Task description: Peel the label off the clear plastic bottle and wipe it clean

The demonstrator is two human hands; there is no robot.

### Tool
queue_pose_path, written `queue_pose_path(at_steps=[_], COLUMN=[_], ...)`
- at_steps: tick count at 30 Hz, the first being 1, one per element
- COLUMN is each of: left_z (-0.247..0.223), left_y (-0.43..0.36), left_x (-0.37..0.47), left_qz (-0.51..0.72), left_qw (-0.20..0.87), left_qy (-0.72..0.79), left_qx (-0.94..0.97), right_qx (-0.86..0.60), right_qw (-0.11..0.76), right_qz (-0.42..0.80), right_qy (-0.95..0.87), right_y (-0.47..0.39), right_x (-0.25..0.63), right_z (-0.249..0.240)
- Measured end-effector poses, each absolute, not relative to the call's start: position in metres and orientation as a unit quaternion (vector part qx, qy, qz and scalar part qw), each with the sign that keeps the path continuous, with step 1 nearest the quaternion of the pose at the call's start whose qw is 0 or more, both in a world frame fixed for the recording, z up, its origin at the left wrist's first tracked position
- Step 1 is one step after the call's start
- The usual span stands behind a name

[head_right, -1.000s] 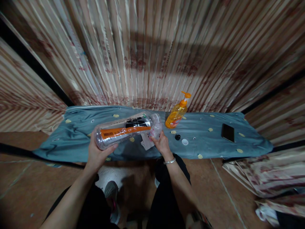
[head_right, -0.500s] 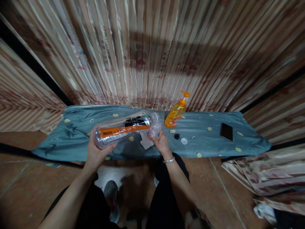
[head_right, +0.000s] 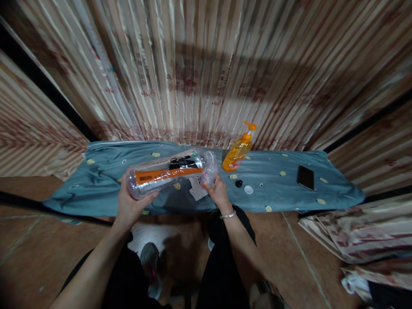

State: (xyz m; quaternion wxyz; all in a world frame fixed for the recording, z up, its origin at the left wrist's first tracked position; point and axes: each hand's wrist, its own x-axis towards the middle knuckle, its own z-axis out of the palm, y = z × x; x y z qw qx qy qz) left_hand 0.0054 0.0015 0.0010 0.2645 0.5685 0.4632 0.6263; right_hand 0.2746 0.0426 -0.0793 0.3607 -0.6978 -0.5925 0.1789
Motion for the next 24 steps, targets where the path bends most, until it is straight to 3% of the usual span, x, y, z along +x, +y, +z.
queue_pose_path(at_steps=[24], left_z=[0.0018], left_y=[0.001], left_x=[0.0058], left_qz=[0.625], left_qw=[0.238], left_qy=[0.469], left_qx=[0.578], right_qx=[-0.706], right_qw=[0.344], right_qz=[0.16], right_qy=[-0.598], right_y=[0.0425], right_x=[0.274], right_z=[-0.077])
